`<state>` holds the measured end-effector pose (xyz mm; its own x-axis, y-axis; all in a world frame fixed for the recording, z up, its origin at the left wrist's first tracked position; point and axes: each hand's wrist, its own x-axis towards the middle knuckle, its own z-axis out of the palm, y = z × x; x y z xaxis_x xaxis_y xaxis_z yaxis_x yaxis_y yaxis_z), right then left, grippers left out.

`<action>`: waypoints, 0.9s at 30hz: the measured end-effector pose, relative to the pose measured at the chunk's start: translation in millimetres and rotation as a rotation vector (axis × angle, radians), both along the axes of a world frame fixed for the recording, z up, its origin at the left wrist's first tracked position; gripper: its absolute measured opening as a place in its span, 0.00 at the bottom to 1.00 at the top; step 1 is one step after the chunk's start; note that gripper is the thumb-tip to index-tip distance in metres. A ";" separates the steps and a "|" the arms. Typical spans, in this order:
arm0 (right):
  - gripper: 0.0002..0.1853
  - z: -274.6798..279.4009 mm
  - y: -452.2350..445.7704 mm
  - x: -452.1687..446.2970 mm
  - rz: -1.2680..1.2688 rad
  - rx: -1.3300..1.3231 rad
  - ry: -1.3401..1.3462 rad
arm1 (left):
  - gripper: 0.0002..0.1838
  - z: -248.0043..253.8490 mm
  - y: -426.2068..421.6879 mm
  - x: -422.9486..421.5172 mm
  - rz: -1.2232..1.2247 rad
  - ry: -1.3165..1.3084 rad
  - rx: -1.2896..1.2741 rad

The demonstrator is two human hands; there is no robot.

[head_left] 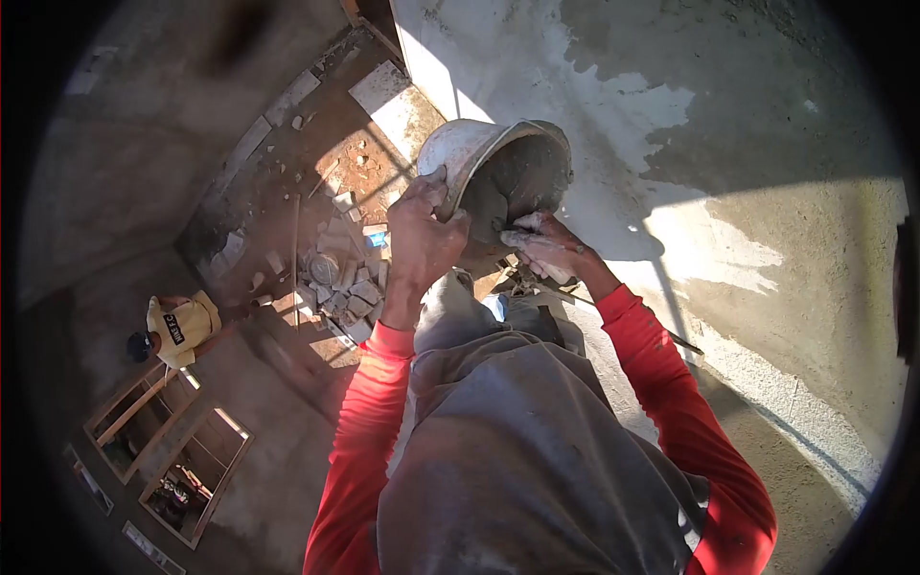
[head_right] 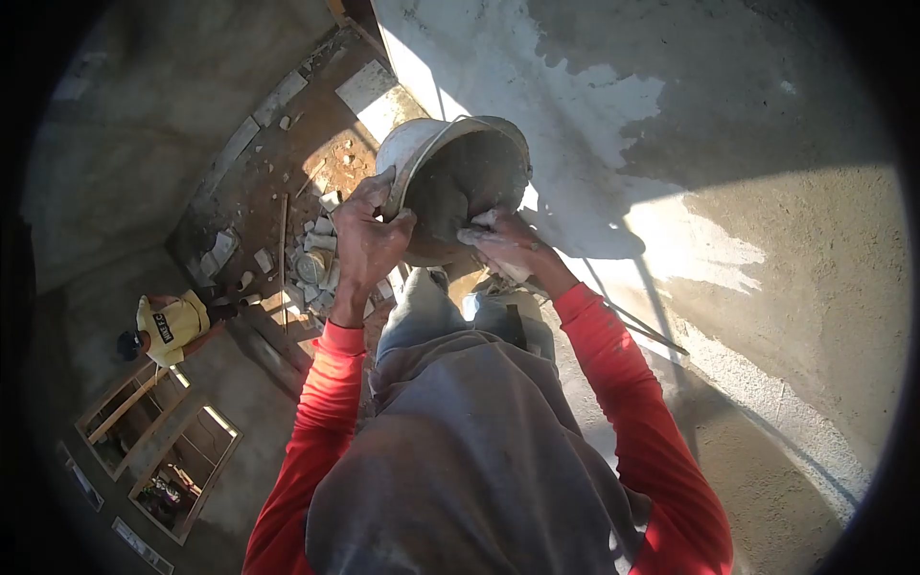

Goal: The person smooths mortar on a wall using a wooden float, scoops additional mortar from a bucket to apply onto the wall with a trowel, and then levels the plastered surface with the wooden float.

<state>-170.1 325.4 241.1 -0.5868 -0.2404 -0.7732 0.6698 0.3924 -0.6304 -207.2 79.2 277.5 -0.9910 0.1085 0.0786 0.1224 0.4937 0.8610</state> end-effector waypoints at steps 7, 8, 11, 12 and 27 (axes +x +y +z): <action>0.17 23.8 -22.1 35.4 -0.069 -0.036 0.282 | 0.10 -3.1 -28.9 15.0 0.206 -0.323 0.403; 0.16 17.9 -17.2 33.9 -0.032 0.007 0.314 | 0.09 -15.0 -32.7 15.6 0.193 -0.299 0.382; 0.16 73.3 -8.5 -1.5 -0.081 -0.087 0.304 | 0.04 -19.4 -26.3 16.6 0.297 -0.283 0.424; 0.15 80.7 4.4 -10.6 -0.061 -0.119 0.356 | 0.03 -44.6 -29.6 15.8 0.284 -0.170 0.435; 0.18 610.1 -46.3 -95.1 0.424 0.429 1.379 | 0.16 -176.3 -150.5 70.8 0.542 0.063 -0.238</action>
<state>-265.1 279.1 851.1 -0.8390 -0.4791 0.2580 -0.5434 0.7123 -0.4443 -136.4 -71.3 101.2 -0.9040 -0.3899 0.1751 -0.1537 0.6788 0.7181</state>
